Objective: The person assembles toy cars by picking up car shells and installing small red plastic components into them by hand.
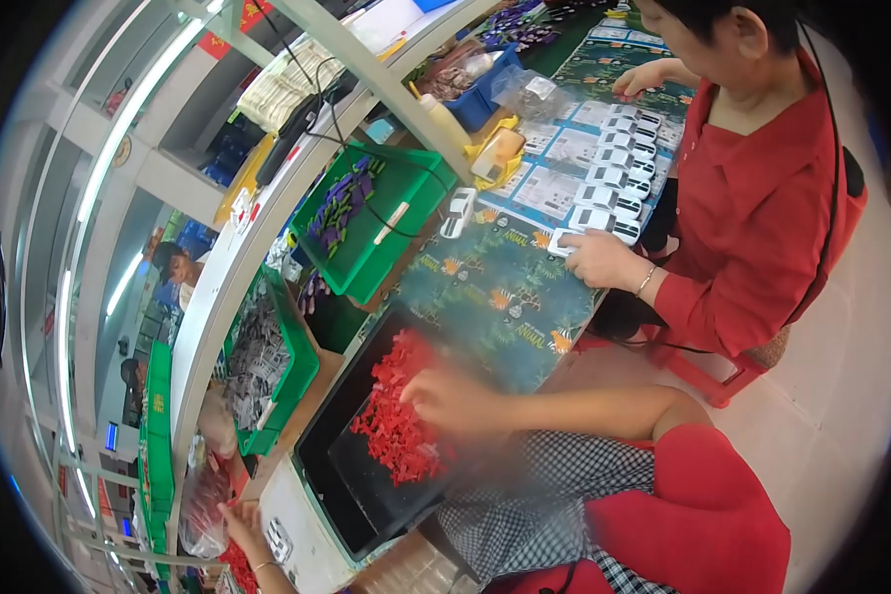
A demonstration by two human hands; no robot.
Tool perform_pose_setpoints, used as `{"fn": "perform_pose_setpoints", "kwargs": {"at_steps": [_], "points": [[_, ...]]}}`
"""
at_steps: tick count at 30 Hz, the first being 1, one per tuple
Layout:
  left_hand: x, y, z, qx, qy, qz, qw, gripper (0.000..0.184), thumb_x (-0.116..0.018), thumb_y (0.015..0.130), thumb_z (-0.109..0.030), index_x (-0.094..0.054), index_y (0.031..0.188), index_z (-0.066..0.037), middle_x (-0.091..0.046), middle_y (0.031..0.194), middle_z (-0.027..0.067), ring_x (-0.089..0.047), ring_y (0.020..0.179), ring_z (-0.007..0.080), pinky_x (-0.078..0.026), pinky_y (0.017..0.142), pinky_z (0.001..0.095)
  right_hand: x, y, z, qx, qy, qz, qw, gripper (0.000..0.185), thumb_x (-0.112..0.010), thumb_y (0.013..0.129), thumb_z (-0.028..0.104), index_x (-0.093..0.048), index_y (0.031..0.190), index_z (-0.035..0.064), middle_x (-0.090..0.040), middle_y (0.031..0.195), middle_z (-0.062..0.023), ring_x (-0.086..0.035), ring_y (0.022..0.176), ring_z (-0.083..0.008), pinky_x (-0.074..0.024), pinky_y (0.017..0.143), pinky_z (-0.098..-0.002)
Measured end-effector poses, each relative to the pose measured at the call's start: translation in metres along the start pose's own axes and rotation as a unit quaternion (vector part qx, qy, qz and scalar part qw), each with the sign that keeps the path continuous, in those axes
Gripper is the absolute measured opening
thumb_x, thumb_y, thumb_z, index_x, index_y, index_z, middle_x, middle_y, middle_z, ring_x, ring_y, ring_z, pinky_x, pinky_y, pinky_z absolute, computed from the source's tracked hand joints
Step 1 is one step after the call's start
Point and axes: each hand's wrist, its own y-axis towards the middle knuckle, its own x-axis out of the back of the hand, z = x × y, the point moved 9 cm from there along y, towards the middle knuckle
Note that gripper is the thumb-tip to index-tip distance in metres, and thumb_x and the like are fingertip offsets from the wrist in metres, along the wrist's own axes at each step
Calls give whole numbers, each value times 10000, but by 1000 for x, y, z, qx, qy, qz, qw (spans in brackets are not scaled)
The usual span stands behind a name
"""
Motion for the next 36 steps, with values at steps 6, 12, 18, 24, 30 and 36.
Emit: {"fn": "perform_pose_setpoints", "kwargs": {"at_steps": [6,12,18,24,30,36], "points": [[-164,-122,55,69,-8,242,968,464,-531,917,-406,-502,1221,-58,-573,1087,113,-605,923,243,-525,770,366,-91,52,30,61,-16,129,990,200,-580,809,133,-580,997,63,-552,938,-89,-597,803,-233,-482,695,-370],[-268,-155,50,-38,-32,318,947,354,-439,984,-261,-503,1222,-7,-602,1092,118,-621,952,205,-527,797,307,-156,106,-6,62,-135,94,984,195,-663,750,125,-634,932,62,-615,930,-126,-599,901,-298,-501,768,-388],[-283,-144,87,46,-245,346,904,437,-531,931,-390,-513,1225,-66,-604,1091,81,-615,918,167,-508,747,279,-155,103,-30,159,-126,126,971,273,-616,734,-6,-544,994,38,-536,944,-141,-567,883,-313,-465,746,-354],[-289,-143,83,32,-235,366,900,325,-624,891,-313,-570,1091,-63,-603,912,10,-598,773,86,-519,638,234,-160,105,10,165,-93,139,972,255,-570,777,-89,-515,1010,1,-523,979,-122,-573,884,-276,-460,747,-295],[-294,-154,73,39,-239,388,889,344,-628,886,-328,-570,1087,-55,-605,897,0,-594,769,75,-512,618,226,-149,110,6,110,-80,153,979,172,-581,778,-78,-510,915,-3,-500,920,-99,-552,819,-233,-441,690,-284],[-296,-160,70,31,-221,399,890,349,-604,898,-345,-572,1096,-59,-603,887,-4,-586,769,72,-506,628,227,-147,106,13,128,-92,135,978,149,-598,788,-55,-503,891,-5,-492,895,-100,-536,782,-220,-429,661,-281]]}}
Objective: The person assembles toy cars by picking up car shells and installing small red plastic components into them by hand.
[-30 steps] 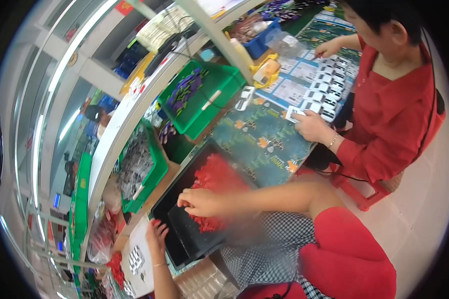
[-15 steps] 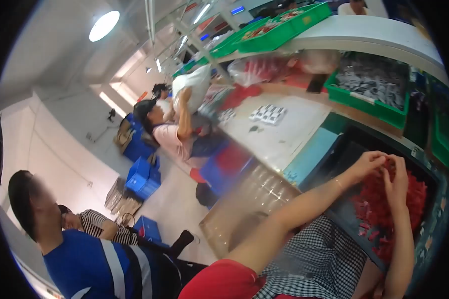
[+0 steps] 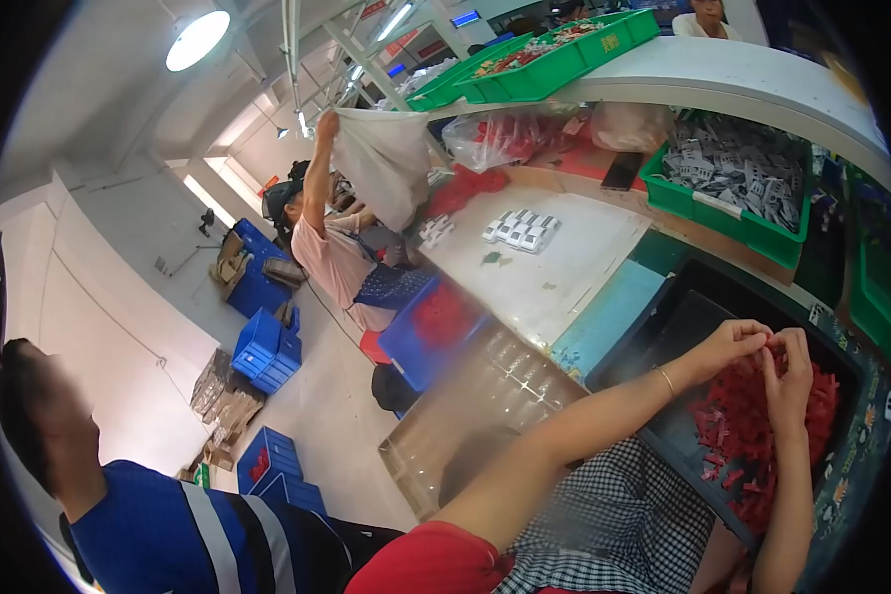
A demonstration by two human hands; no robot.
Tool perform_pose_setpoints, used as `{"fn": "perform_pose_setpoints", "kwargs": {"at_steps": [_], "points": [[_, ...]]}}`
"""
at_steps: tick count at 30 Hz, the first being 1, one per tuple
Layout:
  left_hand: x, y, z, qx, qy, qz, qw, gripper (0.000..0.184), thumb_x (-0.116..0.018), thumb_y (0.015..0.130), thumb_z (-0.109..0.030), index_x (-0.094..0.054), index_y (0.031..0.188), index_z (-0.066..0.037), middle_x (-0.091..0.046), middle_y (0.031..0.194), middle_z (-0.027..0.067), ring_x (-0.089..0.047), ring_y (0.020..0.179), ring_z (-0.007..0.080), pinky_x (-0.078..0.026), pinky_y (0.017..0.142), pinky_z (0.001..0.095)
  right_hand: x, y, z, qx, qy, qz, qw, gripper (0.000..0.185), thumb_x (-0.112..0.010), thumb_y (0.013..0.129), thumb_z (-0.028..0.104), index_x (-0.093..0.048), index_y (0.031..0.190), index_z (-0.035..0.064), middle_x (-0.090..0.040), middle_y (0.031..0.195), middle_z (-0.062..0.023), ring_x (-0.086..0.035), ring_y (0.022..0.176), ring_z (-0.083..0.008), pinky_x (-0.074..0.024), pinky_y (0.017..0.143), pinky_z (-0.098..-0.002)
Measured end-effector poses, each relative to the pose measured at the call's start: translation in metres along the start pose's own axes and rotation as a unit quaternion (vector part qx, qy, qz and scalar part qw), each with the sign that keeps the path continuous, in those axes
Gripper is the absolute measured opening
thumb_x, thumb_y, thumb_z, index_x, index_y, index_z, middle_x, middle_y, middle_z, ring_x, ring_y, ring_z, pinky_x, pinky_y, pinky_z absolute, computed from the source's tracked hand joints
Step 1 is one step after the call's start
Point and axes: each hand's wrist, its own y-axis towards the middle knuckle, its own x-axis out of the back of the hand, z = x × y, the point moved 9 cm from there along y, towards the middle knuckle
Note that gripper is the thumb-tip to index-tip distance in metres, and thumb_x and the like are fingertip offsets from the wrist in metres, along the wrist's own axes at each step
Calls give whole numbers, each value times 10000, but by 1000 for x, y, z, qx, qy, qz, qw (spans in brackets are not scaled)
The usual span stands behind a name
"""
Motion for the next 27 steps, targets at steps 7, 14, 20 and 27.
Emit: {"fn": "perform_pose_setpoints", "kwargs": {"at_steps": [7,14,20,27], "points": [[9,-3,-7,-153,319,-91,931,327,-531,928,-250,-539,1132,5,-573,1070,109,-542,995,232,-438,865,338,6,1,-18,-25,-54,12,998,142,-592,768,-73,-514,865,-4,-482,826,-106,-540,676,-232,-430,600,-311],[8,-9,44,-108,560,-73,818,690,-632,833,-316,-319,1366,-9,-297,1393,258,-276,1266,446,-257,1067,469,17,4,-28,-35,-10,-11,999,143,-571,750,-99,-508,844,-11,-470,807,-103,-520,661,-218,-420,594,-292],[-13,-14,54,-76,489,66,867,737,-620,856,-325,-256,1403,8,-282,1438,241,-256,1338,383,-202,1111,419,18,3,-29,9,-3,-43,999,139,-590,716,-60,-531,820,10,-520,816,-144,-555,728,-305,-460,644,-370],[13,21,30,-116,472,-13,874,513,-636,859,-203,-433,1291,-13,-439,1318,194,-464,1205,280,-392,967,371,21,3,-43,-60,-12,-29,998,121,-636,733,0,-559,824,14,-544,824,-133,-607,698,-296,-489,600,-372]]}}
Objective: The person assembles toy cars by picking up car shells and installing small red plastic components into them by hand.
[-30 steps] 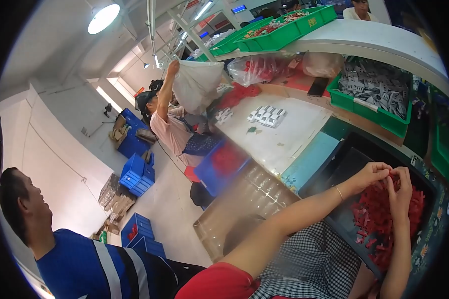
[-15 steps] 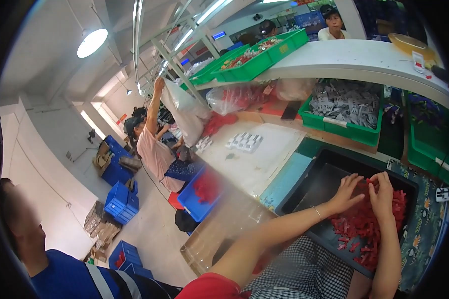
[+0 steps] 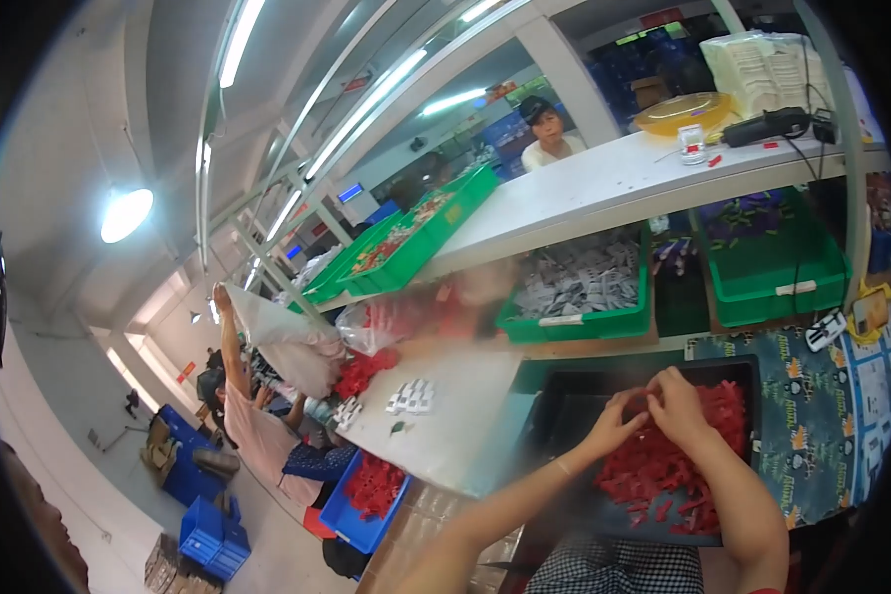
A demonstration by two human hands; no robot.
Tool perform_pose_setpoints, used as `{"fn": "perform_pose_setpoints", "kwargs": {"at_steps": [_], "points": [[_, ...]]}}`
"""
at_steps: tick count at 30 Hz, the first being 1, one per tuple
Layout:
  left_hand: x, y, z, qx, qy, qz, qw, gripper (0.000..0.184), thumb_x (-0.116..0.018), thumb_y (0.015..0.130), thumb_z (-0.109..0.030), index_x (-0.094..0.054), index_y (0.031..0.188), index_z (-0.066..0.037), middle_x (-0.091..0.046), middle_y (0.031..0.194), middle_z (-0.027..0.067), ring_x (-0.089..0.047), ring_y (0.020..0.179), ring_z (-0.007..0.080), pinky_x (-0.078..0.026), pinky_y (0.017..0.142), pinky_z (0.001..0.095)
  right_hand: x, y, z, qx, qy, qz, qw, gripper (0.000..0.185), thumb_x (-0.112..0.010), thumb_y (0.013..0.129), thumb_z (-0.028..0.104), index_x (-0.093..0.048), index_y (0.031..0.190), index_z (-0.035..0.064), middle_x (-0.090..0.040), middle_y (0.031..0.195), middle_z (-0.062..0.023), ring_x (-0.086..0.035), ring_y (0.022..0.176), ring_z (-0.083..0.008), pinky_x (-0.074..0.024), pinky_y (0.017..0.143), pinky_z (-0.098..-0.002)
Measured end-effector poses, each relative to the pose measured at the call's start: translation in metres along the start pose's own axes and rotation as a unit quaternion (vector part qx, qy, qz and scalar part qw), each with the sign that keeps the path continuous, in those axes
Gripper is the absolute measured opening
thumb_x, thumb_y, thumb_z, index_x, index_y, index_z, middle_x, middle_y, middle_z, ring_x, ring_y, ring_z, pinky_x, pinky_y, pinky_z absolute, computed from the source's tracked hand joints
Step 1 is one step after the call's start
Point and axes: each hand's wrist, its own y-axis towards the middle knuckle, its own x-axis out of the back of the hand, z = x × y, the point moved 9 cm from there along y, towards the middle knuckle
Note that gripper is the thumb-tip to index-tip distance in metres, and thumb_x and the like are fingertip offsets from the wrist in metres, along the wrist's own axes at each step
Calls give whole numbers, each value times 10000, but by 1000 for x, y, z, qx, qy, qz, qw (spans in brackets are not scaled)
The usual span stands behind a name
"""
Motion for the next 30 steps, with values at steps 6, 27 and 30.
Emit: {"fn": "perform_pose_setpoints", "kwargs": {"at_steps": [6,27,30], "points": [[6,2,12,166,-148,-107,969,52,-568,849,-47,-546,878,-10,-553,655,14,-532,620,106,-436,564,264,-2,4,5,-15,21,9,1000,131,-657,732,19,-554,813,30,-546,804,-106,-612,681,-254,-475,584,-345],[-7,5,19,113,-277,-36,954,204,-553,788,51,-405,714,-67,-503,614,15,-471,478,58,-364,415,212,-25,-9,-2,-14,-37,100,994,120,-663,731,81,-584,814,44,-561,821,-120,-620,705,-285,-479,611,-402],[2,6,18,92,-264,-46,959,228,-577,801,26,-395,705,-71,-489,600,4,-462,465,51,-347,410,214,-27,-9,0,5,-71,103,992,137,-671,728,55,-564,813,45,-539,795,-103,-605,683,-245,-481,602,-351]]}}
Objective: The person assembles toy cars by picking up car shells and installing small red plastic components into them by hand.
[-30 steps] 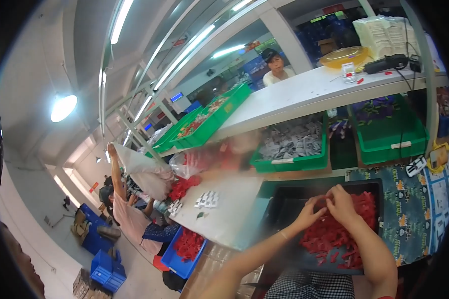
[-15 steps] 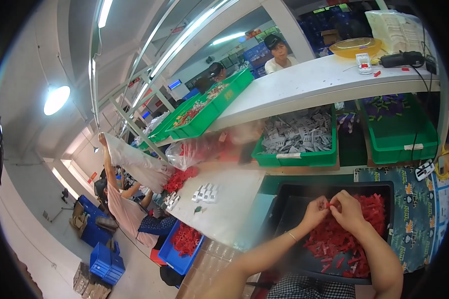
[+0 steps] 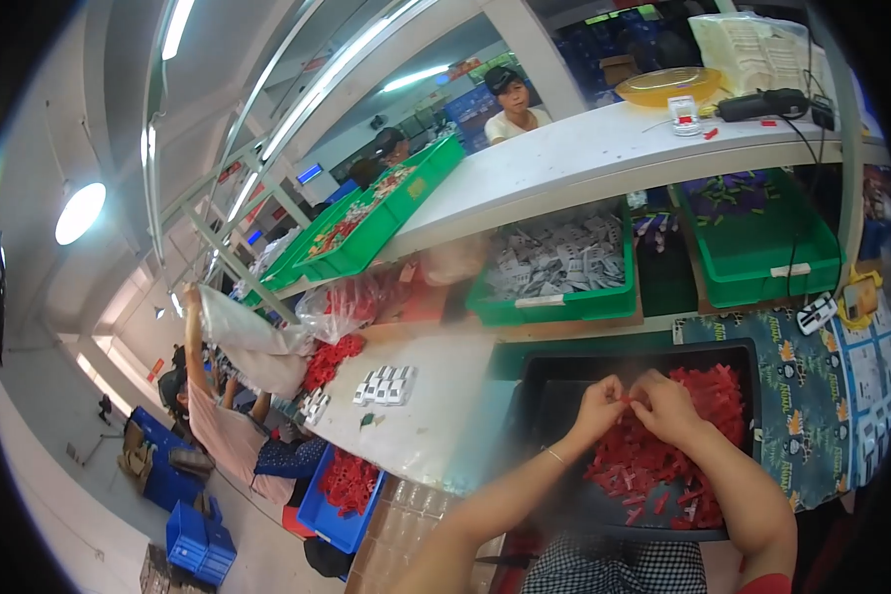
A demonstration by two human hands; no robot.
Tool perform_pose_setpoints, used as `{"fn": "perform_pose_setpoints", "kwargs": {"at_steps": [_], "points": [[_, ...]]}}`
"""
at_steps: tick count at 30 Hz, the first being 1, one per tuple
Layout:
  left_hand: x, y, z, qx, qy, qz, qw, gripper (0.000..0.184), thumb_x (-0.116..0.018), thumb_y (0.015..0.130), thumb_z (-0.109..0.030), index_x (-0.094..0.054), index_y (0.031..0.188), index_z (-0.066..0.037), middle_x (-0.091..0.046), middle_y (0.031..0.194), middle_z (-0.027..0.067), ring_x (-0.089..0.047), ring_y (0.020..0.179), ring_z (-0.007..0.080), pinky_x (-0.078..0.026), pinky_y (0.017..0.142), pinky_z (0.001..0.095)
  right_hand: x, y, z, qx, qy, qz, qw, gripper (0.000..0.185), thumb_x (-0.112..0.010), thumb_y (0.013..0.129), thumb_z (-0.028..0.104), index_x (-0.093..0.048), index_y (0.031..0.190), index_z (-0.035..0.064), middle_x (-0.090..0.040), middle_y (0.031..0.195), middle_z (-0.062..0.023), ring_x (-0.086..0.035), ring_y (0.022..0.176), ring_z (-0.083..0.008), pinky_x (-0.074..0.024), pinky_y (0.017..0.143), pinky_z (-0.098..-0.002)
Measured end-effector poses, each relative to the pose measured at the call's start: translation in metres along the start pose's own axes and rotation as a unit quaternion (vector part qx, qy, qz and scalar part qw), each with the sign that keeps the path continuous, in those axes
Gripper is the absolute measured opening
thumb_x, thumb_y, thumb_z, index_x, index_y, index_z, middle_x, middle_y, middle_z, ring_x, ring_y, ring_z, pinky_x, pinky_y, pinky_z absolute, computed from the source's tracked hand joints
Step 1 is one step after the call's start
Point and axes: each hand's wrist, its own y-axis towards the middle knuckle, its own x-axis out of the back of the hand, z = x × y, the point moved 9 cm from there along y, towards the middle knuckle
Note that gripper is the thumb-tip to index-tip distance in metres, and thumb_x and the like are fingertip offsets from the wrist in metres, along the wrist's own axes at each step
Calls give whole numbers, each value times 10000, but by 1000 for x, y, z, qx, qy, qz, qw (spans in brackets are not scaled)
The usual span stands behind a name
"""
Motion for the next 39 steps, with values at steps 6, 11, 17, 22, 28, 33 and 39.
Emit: {"fn": "perform_pose_setpoints", "kwargs": {"at_steps": [6,11,17,22,28,33,39], "points": [[20,3,-10,-40,176,-78,980,242,-632,796,-79,-424,676,-51,-479,560,65,-490,476,157,-373,458,301,-21,-7,6,13,-27,158,987,128,-670,729,128,-590,815,78,-581,836,-109,-607,817,-311,-473,696,-426],[46,4,-1,-64,257,-128,956,248,-661,769,-94,-440,666,-48,-483,569,110,-510,528,238,-391,515,340,-57,-29,34,71,12,299,952,139,-675,718,147,-630,826,71,-624,835,-110,-626,790,-276,-495,710,-393],[42,2,30,4,269,-30,963,257,-689,750,-99,-455,653,-57,-546,554,92,-543,499,212,-413,497,339,-105,-64,21,68,-12,459,886,204,-664,754,203,-657,898,59,-679,881,-97,-654,840,-246,-502,766,-362],[39,1,31,-1,334,-13,942,254,-723,718,-140,-489,661,-58,-534,561,90,-541,522,226,-414,510,352,-95,-56,2,14,-66,453,889,212,-668,750,215,-665,918,85,-690,890,-80,-653,876,-248,-499,784,-365],[31,1,31,1,331,6,944,242,-712,716,-135,-491,666,-52,-526,567,100,-522,524,233,-403,506,350,-59,-33,-3,21,-130,313,941,175,-671,740,196,-656,879,92,-686,853,-73,-656,856,-249,-502,763,-379],[21,-1,26,-8,317,24,948,233,-705,720,-134,-493,668,-52,-525,567,103,-513,518,236,-394,502,352,-53,-32,10,2,-83,309,947,178,-682,737,196,-656,881,94,-677,865,-83,-650,866,-246,-501,776,-375],[2,-3,7,-71,348,40,934,191,-690,722,-89,-511,673,-46,-575,653,146,-588,613,319,-458,569,390,-81,-50,15,29,-50,406,912,184,-652,771,228,-643,910,109,-668,889,-85,-636,888,-272,-492,771,-404]]}}
